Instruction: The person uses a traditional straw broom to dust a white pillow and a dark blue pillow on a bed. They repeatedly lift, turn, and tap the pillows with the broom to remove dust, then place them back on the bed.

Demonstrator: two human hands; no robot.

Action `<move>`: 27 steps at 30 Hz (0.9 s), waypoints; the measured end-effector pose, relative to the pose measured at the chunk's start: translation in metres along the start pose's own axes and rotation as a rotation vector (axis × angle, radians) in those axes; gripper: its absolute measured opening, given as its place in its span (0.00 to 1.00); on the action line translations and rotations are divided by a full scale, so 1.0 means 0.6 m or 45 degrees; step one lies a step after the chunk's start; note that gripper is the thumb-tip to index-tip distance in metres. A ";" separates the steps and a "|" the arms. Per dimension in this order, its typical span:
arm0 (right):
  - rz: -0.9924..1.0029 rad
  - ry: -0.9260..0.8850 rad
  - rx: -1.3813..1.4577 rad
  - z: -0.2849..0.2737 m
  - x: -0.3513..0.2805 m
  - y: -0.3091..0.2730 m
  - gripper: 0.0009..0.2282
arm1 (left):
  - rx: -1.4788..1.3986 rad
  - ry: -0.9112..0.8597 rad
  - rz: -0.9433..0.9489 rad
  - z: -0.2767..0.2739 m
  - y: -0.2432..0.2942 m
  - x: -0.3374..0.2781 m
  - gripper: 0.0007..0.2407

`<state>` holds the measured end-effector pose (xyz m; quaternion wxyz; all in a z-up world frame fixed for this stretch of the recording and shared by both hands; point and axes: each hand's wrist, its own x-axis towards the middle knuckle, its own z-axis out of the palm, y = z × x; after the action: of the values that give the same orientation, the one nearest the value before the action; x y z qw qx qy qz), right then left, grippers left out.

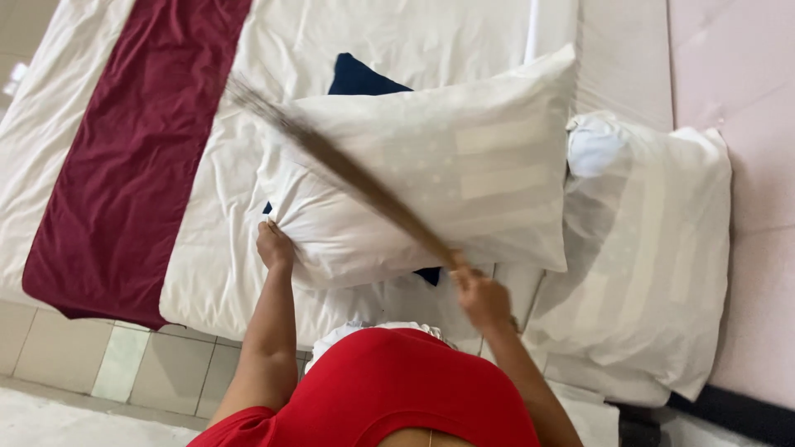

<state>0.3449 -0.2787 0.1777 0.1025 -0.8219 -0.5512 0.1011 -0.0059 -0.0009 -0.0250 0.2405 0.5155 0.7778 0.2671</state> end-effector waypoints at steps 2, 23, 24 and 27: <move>0.197 -0.004 0.050 -0.016 0.013 0.049 0.18 | -0.033 -0.009 -0.019 -0.009 0.006 -0.003 0.15; 0.204 0.030 0.293 0.065 -0.029 -0.027 0.24 | 0.217 -0.067 1.292 -0.002 0.330 -0.108 0.32; 0.231 0.057 0.115 0.081 -0.021 -0.002 0.25 | 0.288 -0.150 1.200 0.011 0.315 -0.092 0.32; 0.522 0.091 0.081 0.127 -0.033 0.106 0.26 | 0.235 -0.253 0.941 -0.005 0.292 -0.080 0.35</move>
<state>0.3727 -0.3164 0.0877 0.1252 -0.9162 -0.3650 0.1080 0.1272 0.0110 0.0981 0.1549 0.8036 0.5336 0.2134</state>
